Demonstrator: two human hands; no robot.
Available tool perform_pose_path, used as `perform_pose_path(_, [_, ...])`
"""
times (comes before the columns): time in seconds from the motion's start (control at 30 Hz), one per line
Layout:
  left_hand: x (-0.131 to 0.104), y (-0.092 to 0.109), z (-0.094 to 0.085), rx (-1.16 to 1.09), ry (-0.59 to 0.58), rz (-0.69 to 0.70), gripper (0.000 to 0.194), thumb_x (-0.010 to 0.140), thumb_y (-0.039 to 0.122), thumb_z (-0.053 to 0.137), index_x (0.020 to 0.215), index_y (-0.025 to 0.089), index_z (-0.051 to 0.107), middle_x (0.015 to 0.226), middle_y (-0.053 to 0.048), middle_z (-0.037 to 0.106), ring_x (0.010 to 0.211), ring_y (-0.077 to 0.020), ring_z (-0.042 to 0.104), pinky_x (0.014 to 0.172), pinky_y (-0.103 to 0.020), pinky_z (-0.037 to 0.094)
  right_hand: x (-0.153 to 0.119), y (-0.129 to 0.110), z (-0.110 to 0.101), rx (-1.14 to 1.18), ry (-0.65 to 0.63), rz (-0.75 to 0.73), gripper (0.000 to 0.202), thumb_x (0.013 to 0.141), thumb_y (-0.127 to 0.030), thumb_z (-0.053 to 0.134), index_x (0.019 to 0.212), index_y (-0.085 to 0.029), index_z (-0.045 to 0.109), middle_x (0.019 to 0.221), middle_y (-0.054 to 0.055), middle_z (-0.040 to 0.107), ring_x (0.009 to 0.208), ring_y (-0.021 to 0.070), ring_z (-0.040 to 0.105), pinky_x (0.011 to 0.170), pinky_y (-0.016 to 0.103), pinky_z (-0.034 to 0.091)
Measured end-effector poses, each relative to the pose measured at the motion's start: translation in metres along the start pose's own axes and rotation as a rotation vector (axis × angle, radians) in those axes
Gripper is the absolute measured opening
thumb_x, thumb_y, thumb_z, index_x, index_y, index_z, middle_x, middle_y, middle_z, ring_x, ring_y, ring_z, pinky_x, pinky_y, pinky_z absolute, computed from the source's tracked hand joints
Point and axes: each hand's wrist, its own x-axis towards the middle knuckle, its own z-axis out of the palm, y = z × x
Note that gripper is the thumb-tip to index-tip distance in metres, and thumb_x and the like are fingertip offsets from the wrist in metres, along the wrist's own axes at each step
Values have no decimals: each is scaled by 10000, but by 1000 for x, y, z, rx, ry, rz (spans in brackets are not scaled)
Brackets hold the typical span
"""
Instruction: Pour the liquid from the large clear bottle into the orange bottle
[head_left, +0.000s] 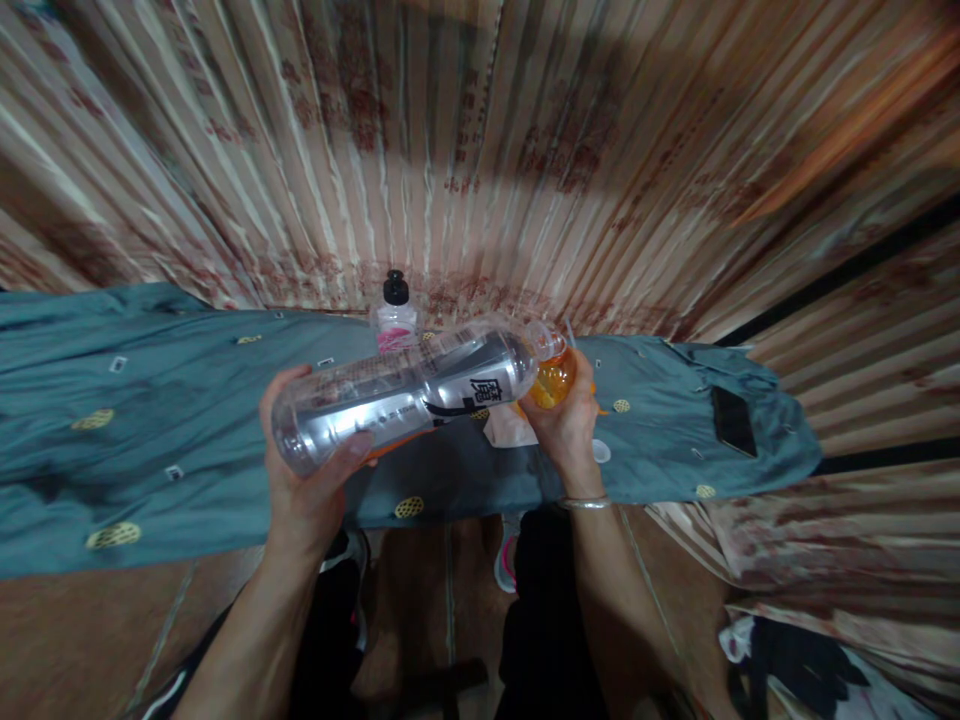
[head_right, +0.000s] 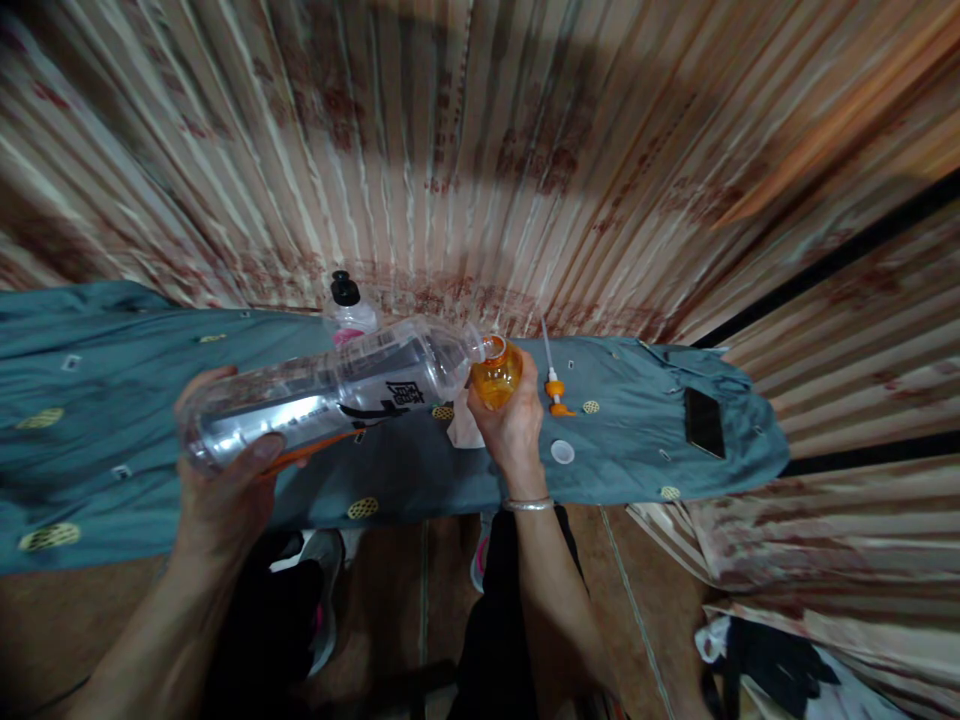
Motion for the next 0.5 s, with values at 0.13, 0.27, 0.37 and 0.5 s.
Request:
perform_pose_path(0.13, [-1,1,1,-1,4,-3,853,455,377,1060,1234,348,713,1071,-22,643,820,-195,652,347,-223,564,0,1,0,-15,0,-18,799,736,-368,818,1443,-169,503,1314,186,749,1124,327,779,954,476,659])
perform_pose_path(0.27, [-1,1,1,13,-6,4,841,467,395,1056,1234,352,715,1083,-14,640,815,-178,648,393,-211,582,0,3,1,-11,-5,-30,789,749,-400,803,1443,-182,496,1313,178,749,1138,322,774,960,462,652])
perform_pose_path(0.37, [-1,0,0,20,-10,4,842,483,374,1049,1252,349,705,1092,-21,642,846,-182,644,414,-193,576,0,2,1,0,-9,-16,790,747,-407,794,1441,-180,492,1308,183,748,1129,327,774,952,471,650])
perform_pose_path(0.5, [-1,-1,-1,30,-12,15,862,475,388,1047,1261,340,695,1095,-24,636,880,-193,641,440,-179,567,1,-1,0,4,-18,-2,761,737,-385,802,1411,-179,513,1272,176,757,1084,318,783,924,453,655])
